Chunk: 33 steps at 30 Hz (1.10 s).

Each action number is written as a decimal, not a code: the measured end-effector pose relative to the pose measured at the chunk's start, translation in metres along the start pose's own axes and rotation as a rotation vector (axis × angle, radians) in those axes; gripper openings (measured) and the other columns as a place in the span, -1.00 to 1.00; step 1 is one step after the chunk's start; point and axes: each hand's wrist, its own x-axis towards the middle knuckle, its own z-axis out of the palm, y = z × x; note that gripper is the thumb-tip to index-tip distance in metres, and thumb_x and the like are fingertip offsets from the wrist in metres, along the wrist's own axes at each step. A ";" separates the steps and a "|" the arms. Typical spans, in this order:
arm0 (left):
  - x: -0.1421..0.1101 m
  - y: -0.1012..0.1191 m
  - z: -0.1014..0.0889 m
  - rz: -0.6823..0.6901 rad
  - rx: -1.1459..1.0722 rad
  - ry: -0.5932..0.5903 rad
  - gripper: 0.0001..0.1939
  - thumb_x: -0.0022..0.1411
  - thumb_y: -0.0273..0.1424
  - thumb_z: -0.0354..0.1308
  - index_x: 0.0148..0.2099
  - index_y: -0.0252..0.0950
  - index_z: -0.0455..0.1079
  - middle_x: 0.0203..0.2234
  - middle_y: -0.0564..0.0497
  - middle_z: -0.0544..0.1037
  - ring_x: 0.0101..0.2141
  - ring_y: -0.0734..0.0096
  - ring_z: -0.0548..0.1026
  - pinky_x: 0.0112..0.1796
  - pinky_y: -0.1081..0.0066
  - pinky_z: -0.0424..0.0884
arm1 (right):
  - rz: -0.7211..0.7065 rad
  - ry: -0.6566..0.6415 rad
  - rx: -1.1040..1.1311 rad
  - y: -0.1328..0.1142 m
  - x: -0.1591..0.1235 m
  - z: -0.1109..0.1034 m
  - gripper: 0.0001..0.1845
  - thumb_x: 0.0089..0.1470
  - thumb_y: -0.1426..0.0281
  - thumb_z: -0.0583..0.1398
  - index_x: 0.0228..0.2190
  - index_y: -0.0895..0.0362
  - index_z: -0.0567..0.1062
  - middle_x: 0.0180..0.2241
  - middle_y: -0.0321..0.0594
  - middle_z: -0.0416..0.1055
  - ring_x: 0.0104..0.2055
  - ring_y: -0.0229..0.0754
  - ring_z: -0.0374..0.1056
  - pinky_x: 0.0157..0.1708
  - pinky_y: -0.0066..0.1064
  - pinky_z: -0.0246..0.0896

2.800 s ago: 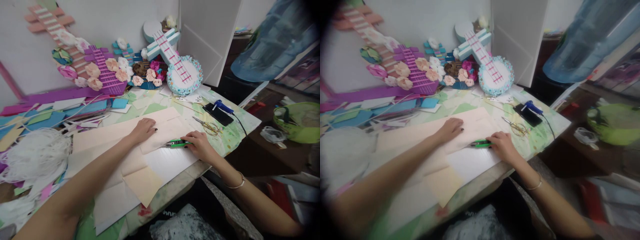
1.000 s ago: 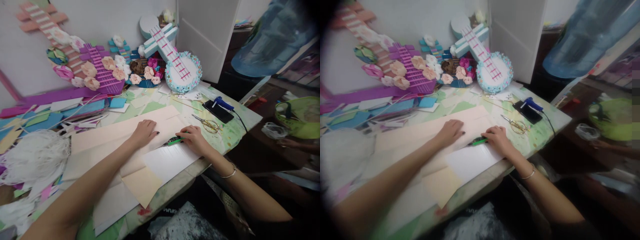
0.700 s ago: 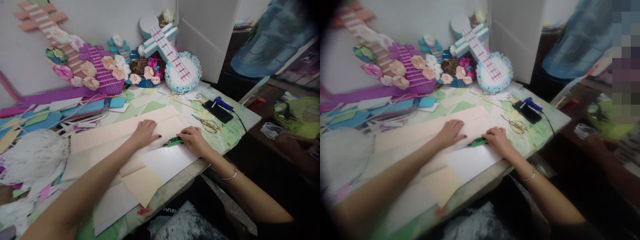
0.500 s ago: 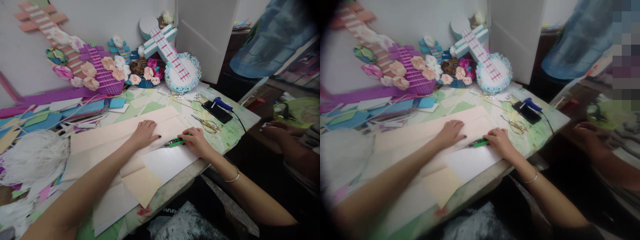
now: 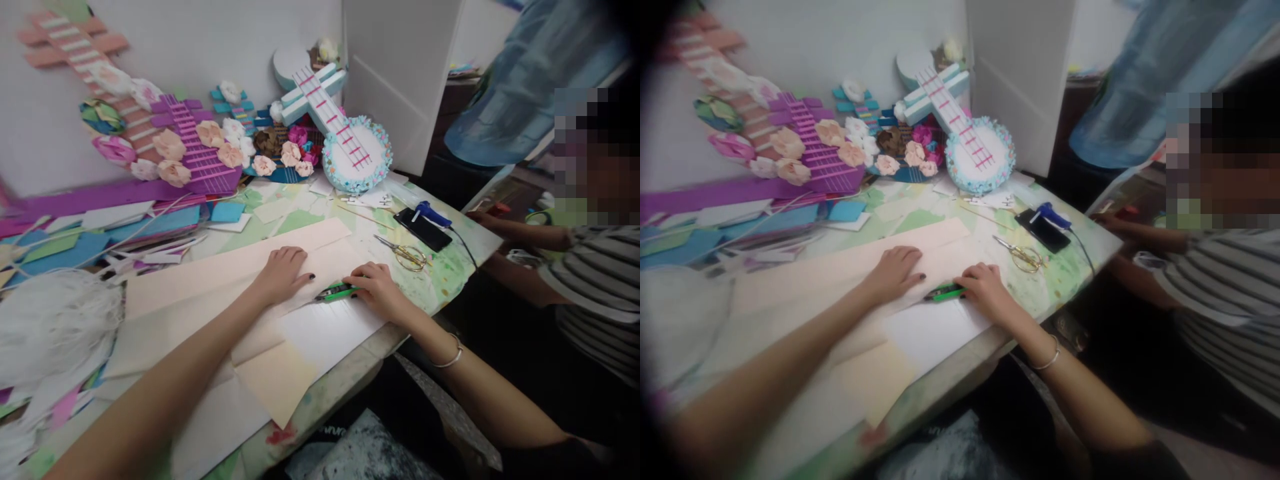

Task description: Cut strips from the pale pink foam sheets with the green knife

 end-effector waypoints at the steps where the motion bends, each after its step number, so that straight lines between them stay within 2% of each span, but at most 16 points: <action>1: 0.000 -0.001 0.001 0.004 -0.006 -0.001 -0.49 0.31 -0.17 -0.02 0.23 -0.26 0.15 0.09 -0.21 0.35 0.08 -0.01 0.25 0.03 0.07 0.14 | -0.005 -0.012 0.005 0.001 -0.002 0.000 -0.68 0.10 0.54 0.20 -0.10 0.04 0.53 -0.17 -0.11 0.47 -0.10 -0.07 0.30 -0.11 -0.20 -0.03; 5: 0.002 -0.003 0.003 0.015 -0.030 0.001 -0.40 0.31 -0.16 -0.03 0.33 -0.19 0.02 0.09 -0.20 0.35 0.07 -0.03 0.26 0.01 0.04 0.13 | -0.021 -0.025 -0.003 0.002 -0.006 0.001 -0.66 0.11 0.53 0.20 -0.07 0.05 0.50 -0.16 -0.10 0.45 -0.08 -0.07 0.28 -0.12 -0.23 0.02; 11: 0.001 -0.001 0.002 0.004 -0.029 -0.004 -0.41 0.33 -0.15 -0.05 0.32 -0.23 0.04 0.10 -0.19 0.35 0.08 -0.02 0.25 0.03 0.05 0.12 | -0.052 -0.013 -0.017 -0.003 -0.004 -0.003 -0.69 0.12 0.56 0.18 -0.09 0.10 0.51 -0.18 -0.08 0.45 -0.10 -0.06 0.28 -0.12 -0.21 0.05; 15: -0.001 -0.001 0.000 0.002 -0.031 -0.008 -0.52 0.38 -0.26 -0.14 0.30 -0.19 0.09 0.12 -0.14 0.34 0.09 0.07 0.24 0.05 0.10 0.12 | -0.078 -0.019 -0.024 -0.003 -0.005 -0.007 -0.67 0.12 0.58 0.14 -0.09 0.12 0.50 -0.18 -0.05 0.44 -0.11 -0.05 0.27 -0.17 -0.22 0.13; 19: -0.001 -0.002 0.000 -0.002 -0.039 0.000 -0.55 0.38 -0.35 -0.18 0.28 -0.19 0.11 0.12 -0.12 0.34 0.10 0.11 0.24 0.05 0.12 0.12 | -0.118 -0.011 0.001 -0.003 -0.007 -0.009 -0.67 0.12 0.60 0.12 -0.08 0.17 0.49 -0.19 -0.03 0.43 -0.14 -0.05 0.26 -0.18 -0.25 0.22; 27: 0.000 -0.003 0.003 -0.005 -0.034 0.007 -0.56 0.38 -0.35 -0.15 0.27 -0.21 0.12 0.11 -0.14 0.35 0.09 0.10 0.24 0.03 0.10 0.14 | -0.156 0.018 -0.045 -0.007 -0.007 -0.011 -0.67 0.11 0.62 0.10 -0.12 0.17 0.51 -0.23 -0.02 0.42 -0.17 -0.05 0.27 -0.21 -0.23 0.27; 33: 0.000 -0.002 0.002 -0.009 -0.025 0.007 -0.57 0.39 -0.34 -0.16 0.27 -0.23 0.13 0.11 -0.14 0.35 0.09 0.08 0.24 0.03 0.11 0.14 | -0.159 0.028 -0.010 0.000 -0.014 -0.013 -0.63 0.09 0.64 0.09 -0.10 0.16 0.50 -0.23 -0.02 0.42 -0.16 -0.04 0.27 -0.19 -0.19 0.29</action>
